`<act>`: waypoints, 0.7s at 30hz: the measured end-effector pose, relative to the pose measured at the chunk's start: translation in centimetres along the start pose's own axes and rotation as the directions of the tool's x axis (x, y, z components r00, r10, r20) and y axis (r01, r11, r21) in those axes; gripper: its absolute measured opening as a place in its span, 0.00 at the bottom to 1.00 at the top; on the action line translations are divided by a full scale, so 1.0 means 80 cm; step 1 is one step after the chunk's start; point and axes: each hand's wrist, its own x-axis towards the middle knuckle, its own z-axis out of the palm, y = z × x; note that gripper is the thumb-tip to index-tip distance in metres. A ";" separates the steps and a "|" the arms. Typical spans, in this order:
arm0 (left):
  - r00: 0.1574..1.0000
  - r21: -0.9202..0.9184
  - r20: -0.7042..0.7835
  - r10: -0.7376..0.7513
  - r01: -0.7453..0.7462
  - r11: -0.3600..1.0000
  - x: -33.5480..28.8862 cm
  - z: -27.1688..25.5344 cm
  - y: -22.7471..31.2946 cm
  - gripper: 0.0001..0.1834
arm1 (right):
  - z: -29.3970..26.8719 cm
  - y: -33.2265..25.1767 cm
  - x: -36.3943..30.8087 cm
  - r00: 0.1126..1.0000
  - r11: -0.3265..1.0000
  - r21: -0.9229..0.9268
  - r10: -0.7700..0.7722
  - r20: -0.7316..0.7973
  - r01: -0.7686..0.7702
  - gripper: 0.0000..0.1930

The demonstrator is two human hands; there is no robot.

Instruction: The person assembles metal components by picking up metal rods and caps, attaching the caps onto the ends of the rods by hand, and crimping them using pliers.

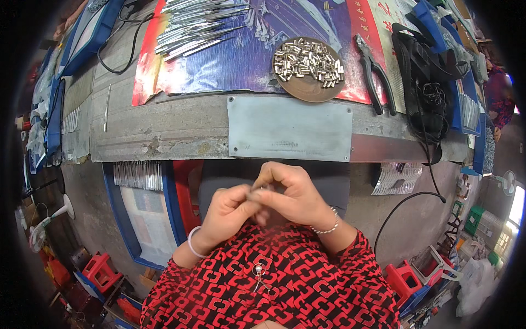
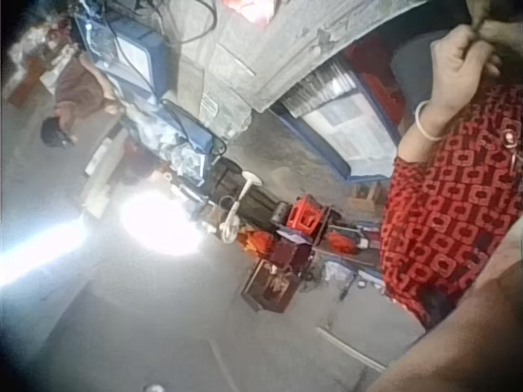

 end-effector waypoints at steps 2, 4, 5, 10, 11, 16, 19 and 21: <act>0.976 -0.281 0.162 -0.148 0.189 0.941 -0.004 -0.005 0.008 0.08 | -0.009 -0.002 0.001 0.971 0.874 0.477 -0.027 0.238 -0.092 0.06; 0.927 -0.455 0.336 -0.167 0.315 0.833 -0.005 -0.006 0.007 0.09 | -0.014 0.000 -0.001 0.960 0.889 0.448 -0.043 0.278 -0.090 0.06; 0.927 -0.427 0.320 -0.196 0.325 0.844 -0.004 -0.005 0.011 0.09 | -0.016 0.004 -0.002 0.962 0.878 0.475 -0.067 0.263 -0.068 0.05; 0.900 0.333 -0.017 0.435 -0.405 0.851 -0.020 -0.009 0.067 0.15 | -0.025 0.004 -0.010 0.993 0.662 0.749 -0.072 0.091 -0.020 0.07; 0.817 0.122 -0.045 0.574 -0.566 0.815 -0.024 -0.007 0.076 0.13 | -0.028 0.004 -0.012 0.994 0.669 0.743 -0.065 0.083 -0.018 0.07; 0.526 -0.316 -0.146 0.838 -0.828 0.464 -0.039 0.025 0.158 0.14 | -0.022 0.002 -0.009 0.992 0.720 0.694 -0.089 0.093 0.000 0.11; 0.560 -0.360 -0.113 0.821 -0.793 0.492 -0.055 0.031 0.184 0.07 | -0.019 0.003 -0.011 0.993 0.709 0.705 -0.059 0.106 -0.033 0.09; 0.583 -0.379 -0.093 0.807 -0.771 0.512 -0.064 0.034 0.198 0.04 | -0.017 0.000 -0.009 0.988 0.694 0.715 -0.036 0.153 -0.086 0.06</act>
